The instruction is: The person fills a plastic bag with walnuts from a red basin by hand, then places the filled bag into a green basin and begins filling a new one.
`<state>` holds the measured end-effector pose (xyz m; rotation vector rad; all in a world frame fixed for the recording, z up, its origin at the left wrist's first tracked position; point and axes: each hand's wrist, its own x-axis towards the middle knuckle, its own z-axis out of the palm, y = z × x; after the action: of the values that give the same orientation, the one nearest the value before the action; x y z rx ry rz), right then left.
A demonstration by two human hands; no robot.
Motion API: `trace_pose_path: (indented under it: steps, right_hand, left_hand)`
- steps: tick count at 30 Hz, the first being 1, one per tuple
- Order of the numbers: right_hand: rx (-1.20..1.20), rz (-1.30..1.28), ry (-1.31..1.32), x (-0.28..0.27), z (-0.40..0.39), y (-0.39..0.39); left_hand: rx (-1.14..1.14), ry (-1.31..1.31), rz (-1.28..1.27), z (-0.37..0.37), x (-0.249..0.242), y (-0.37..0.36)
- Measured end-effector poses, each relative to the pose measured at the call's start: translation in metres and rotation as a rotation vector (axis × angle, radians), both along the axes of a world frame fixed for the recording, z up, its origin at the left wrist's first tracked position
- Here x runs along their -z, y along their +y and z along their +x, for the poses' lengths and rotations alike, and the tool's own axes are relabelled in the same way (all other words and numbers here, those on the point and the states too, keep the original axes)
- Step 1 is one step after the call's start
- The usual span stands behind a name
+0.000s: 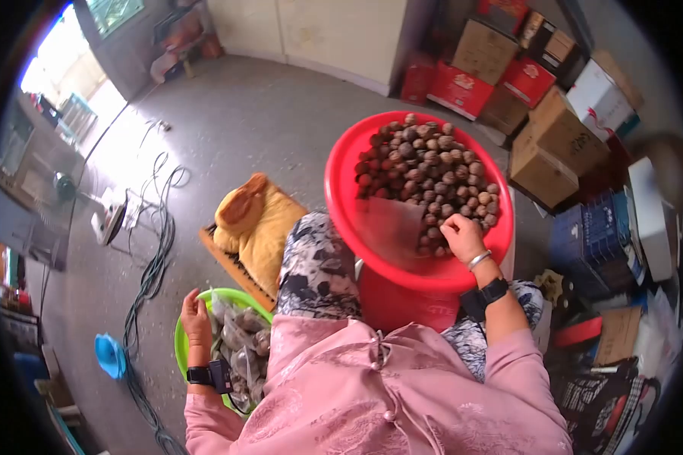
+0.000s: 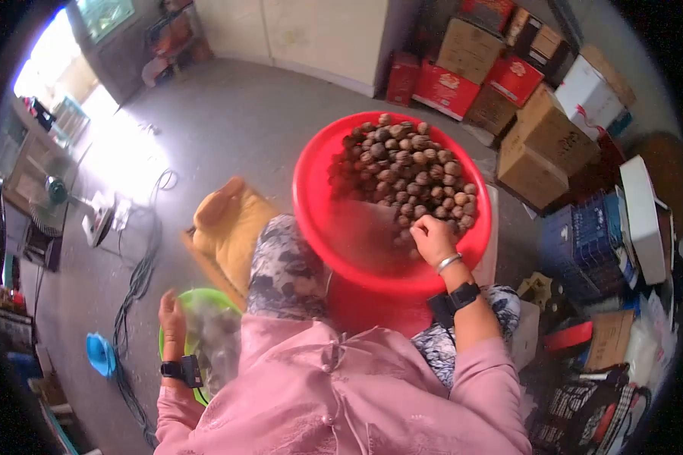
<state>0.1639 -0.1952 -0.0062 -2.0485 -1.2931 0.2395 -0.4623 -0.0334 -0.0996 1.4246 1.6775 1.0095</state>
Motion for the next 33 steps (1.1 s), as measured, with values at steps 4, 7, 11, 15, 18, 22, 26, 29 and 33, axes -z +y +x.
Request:
trace_pose_path:
  steps: [4, 7, 11, 15, 18, 22, 26, 29, 33]
  right_hand:
    - [0.075, 0.042, 0.126, 0.004, 0.018, -0.002]
    - [0.069, 0.018, 0.017, -0.001, 0.02, -0.001]
    - [0.045, -0.003, -0.035, 0.0, 0.007, 0.008]
    - [-0.077, -0.016, -0.019, -0.004, 0.001, 0.015]
    - [-0.137, -0.038, -0.017, -0.008, -0.003, 0.021]
    - [-0.105, -0.185, -0.068, -0.009, -0.002, 0.029]
    - [-0.028, -0.224, -0.112, 0.002, 0.003, 0.042]
    - [-0.07, -0.288, -0.145, 0.005, 0.005, 0.046]
    - [-0.09, -0.297, -0.047, -0.008, 0.001, 0.048]
  left_hand:
    - [0.276, -0.186, 0.154, 0.103, -0.064, 0.037]
    - [0.463, 0.011, 0.307, 0.187, -0.118, 0.038]
    - [0.719, -0.048, 0.294, 0.279, -0.147, 0.018]
    - [1.035, 0.125, 0.364, 0.352, -0.154, -0.003]
    - [1.116, 0.091, 0.339, 0.391, -0.146, -0.011]
    - [1.097, 0.057, 0.232, 0.429, -0.121, -0.008]
    - [1.014, 0.135, 0.298, 0.445, -0.096, -0.008]
    - [0.965, 0.175, 0.237, 0.445, -0.093, -0.008]
    - [0.907, 0.097, 0.116, 0.441, -0.091, -0.006]
